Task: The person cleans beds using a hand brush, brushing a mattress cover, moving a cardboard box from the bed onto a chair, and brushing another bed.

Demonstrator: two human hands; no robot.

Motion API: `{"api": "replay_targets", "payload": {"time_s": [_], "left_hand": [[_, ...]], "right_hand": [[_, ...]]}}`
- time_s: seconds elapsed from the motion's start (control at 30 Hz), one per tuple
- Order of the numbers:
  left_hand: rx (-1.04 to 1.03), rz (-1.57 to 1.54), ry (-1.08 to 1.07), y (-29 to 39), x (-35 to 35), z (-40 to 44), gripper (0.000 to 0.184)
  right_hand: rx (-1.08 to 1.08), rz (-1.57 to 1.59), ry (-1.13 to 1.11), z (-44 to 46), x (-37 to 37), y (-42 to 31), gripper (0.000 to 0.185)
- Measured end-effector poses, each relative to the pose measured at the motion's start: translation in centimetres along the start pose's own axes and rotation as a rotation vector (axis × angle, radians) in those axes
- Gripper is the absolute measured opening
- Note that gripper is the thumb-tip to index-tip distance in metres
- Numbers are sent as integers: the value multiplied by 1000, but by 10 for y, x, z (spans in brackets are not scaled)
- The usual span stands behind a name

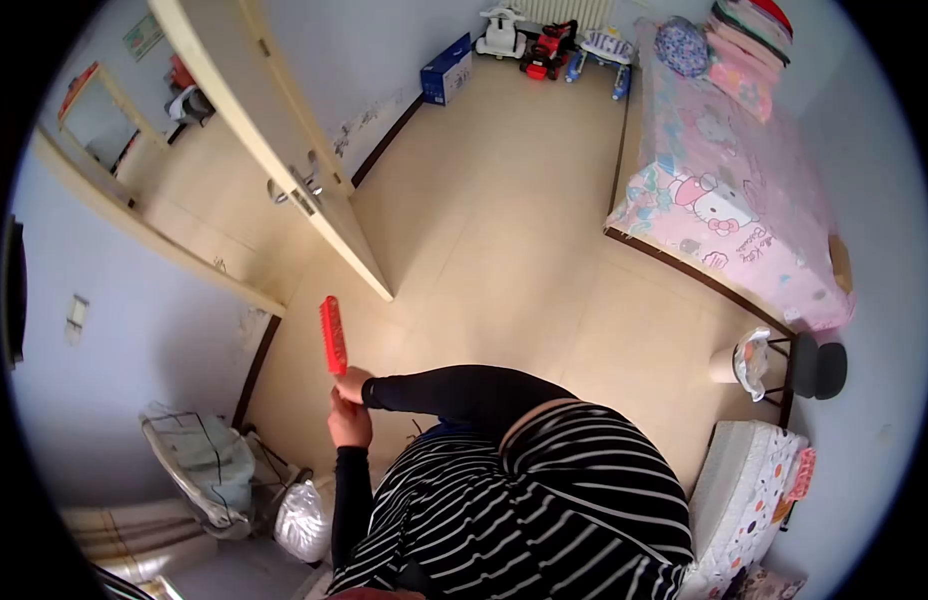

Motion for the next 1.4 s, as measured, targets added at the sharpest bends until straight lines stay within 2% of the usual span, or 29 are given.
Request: {"api": "replay_targets", "payload": {"time_s": [0.03,0.07,0.1,0.13,0.23,0.3,0.37,0.43,0.5,0.57,0.7,0.77,0.83,0.9,0.97,1.13,1.17,1.23,1.27,1.3,1.33,1.4], "left_hand": [[-6,47,-9,1,16,15,47],[-77,21,-12,8,29,27,45],[-105,-172,-121,118,-78,12,45],[-128,-176,-149,151,-93,28,45],[-280,-77,-191,177,-80,96,46],[-410,-117,-211,202,-101,107,45],[-389,-114,-346,234,-118,132,50],[-407,-108,-447,252,-143,159,50],[-399,-147,-537,276,-162,188,39],[-449,-154,-620,292,-187,223,38],[-565,-91,-920,351,-210,278,41],[-645,-81,-1018,404,-223,310,41],[-714,-93,-1051,431,-237,331,39],[-751,-43,-1125,448,-241,347,37],[-767,73,-1143,465,-270,368,40],[-763,-25,-1163,520,-334,416,39],[-765,-25,-1164,525,-352,428,39],[-795,-16,-1128,555,-385,468,41],[-663,-54,-1138,560,-415,491,40],[-565,-117,-1101,592,-405,500,35],[-564,-112,-1100,605,-424,525,32],[-535,-101,-1094,635,-439,564,27]], "right_hand": [[75,-156,16,17,2,-17,45],[-36,-45,104,-36,51,32,43],[-136,76,204,-94,100,82,43],[-165,125,299,-119,146,89,43],[-236,538,400,-116,220,63,37],[-237,496,668,-117,237,124,40],[-276,312,806,-136,278,146,39],[-316,445,889,-154,317,163,34],[-297,869,1026,-166,357,169,25],[-253,1101,1072,-154,390,209,22],[-226,1111,1156,-171,468,236,21],[-197,1214,1199,-184,533,216,22],[-178,1131,1213,-183,554,243,21],[-115,1202,1283,-175,561,258,24],[-211,1169,1384,-186,587,251,25],[-207,1160,1500,-200,651,301,29],[-267,1125,1510,-200,661,318,33],[-392,867,1471,-202,710,337,38],[-413,755,1459,-201,731,351,40],[-430,641,1441,-200,753,362,42],[-409,719,1293,-198,777,353,44],[-343,697,1237,-193,826,363,48]]}}
Point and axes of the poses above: each hand's wrist, its own z-axis towards the middle knuckle, its own x-axis out of the back of the hand, y = z × x, the point moved 8 cm from there along z, towards the middle knuckle, and after that the axes turned 12 degrees about -y, right-handed, at the moved point
